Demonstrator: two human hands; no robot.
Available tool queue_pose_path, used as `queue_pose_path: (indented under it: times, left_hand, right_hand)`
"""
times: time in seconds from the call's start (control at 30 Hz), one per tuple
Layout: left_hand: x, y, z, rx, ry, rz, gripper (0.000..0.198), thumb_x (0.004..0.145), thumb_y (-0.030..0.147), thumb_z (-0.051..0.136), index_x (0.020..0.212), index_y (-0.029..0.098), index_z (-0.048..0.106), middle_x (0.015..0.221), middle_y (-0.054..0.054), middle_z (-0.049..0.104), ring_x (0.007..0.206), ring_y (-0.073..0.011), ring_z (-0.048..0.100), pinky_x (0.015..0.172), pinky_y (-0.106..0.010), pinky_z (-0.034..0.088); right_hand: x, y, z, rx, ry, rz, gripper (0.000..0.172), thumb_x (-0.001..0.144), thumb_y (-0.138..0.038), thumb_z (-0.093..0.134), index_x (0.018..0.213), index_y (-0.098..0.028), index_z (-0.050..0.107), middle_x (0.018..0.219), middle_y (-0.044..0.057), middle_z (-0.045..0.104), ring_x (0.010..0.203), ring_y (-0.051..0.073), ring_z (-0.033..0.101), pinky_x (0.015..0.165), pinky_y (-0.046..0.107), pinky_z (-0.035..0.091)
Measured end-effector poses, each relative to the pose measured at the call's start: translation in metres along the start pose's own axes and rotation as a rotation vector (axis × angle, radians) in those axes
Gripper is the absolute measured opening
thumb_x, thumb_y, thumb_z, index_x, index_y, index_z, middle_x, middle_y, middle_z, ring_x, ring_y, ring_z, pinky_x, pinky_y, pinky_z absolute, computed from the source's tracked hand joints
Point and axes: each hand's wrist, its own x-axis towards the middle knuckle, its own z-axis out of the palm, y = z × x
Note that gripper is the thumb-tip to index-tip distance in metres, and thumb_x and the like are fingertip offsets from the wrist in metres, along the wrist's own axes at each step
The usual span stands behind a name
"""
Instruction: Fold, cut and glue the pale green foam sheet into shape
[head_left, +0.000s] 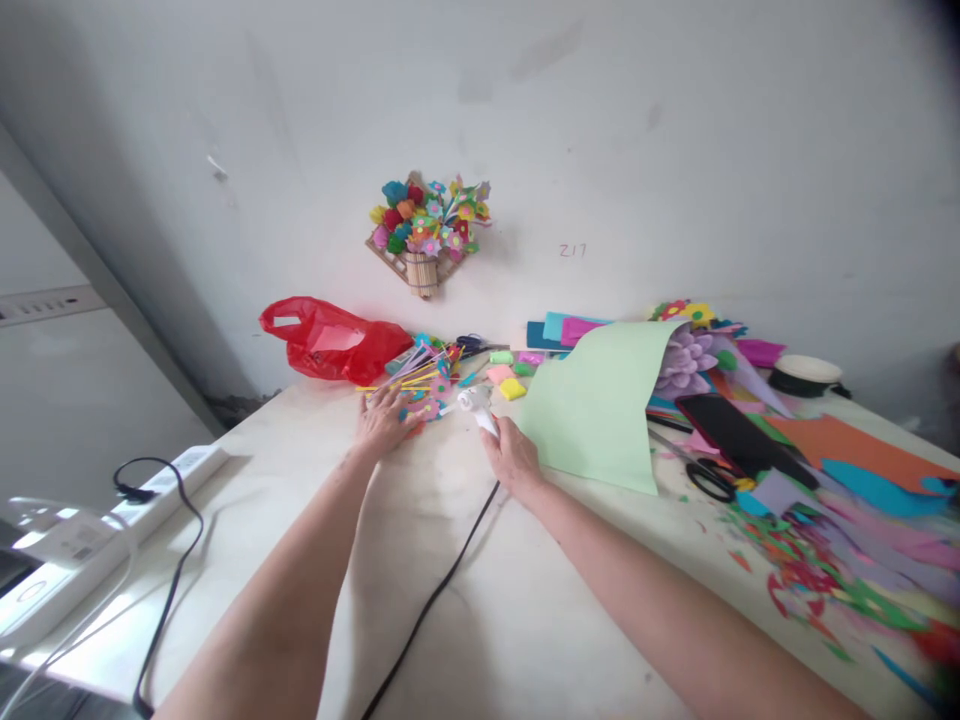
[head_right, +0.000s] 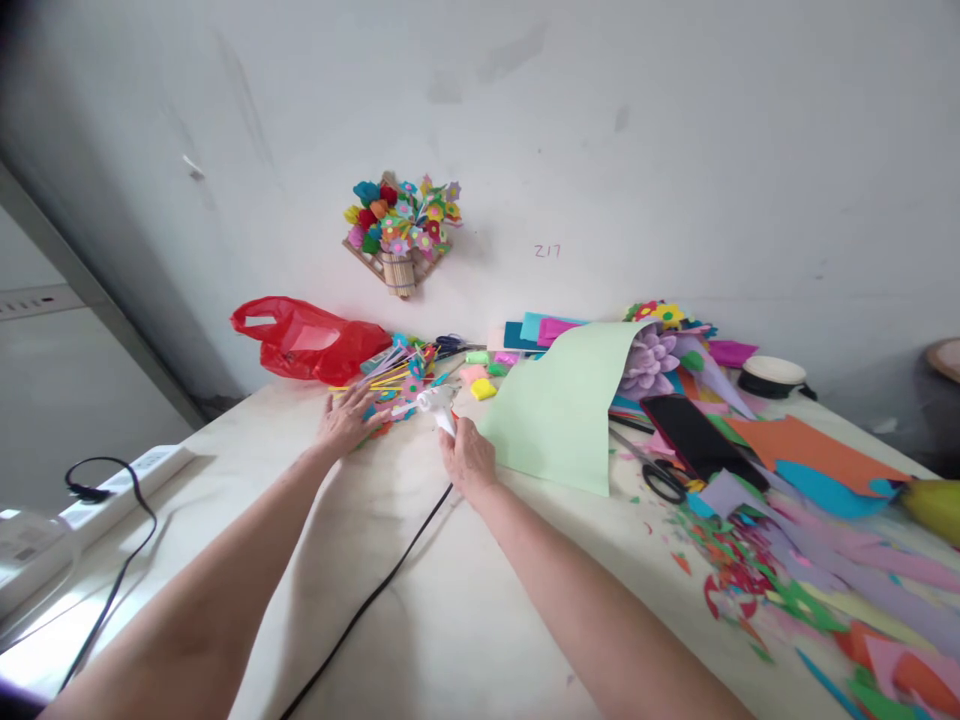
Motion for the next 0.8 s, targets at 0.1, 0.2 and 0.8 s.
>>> queue_pose_path:
  times: [0.1,0.2,0.8]
  left_hand:
    - [-0.002,0.019,0.0,-0.002,-0.059,0.262,0.042,0.082,0.049,0.028,0.119,0.037,0.044,0.131,0.004,0.039,0.125,-0.0194,0.023,0.103,-0.046,0.005]
    - [-0.002,0.036,0.004,0.007,-0.106,0.396,0.04,0.084,0.045,0.026,0.116,0.035,0.048,0.128,0.003,0.044,0.126,-0.02,0.022,0.103,-0.048,0.002]
    - [0.005,0.008,0.003,-0.215,0.125,-0.116,0.046,0.087,0.039,0.018,0.13,0.027,0.029,0.133,0.002,0.036,0.125,-0.014,0.027,0.104,-0.035,0.015]
  right_hand:
    - [0.0,-0.001,0.0,0.01,0.0,-0.02,0.027,0.085,-0.036,0.034,0.094,-0.016,0.049,0.09,0.006,0.06,0.081,0.016,0.055,0.061,0.024,0.032]
    - [-0.001,0.0,-0.002,0.022,0.0,-0.014,0.027,0.085,-0.036,0.034,0.093,-0.016,0.049,0.089,0.007,0.06,0.08,0.016,0.055,0.061,0.024,0.032]
    - [-0.004,-0.008,-0.006,-0.077,-0.08,-0.169,0.027,0.084,-0.035,0.033,0.097,-0.017,0.048,0.09,0.006,0.059,0.08,0.016,0.054,0.065,0.025,0.034]
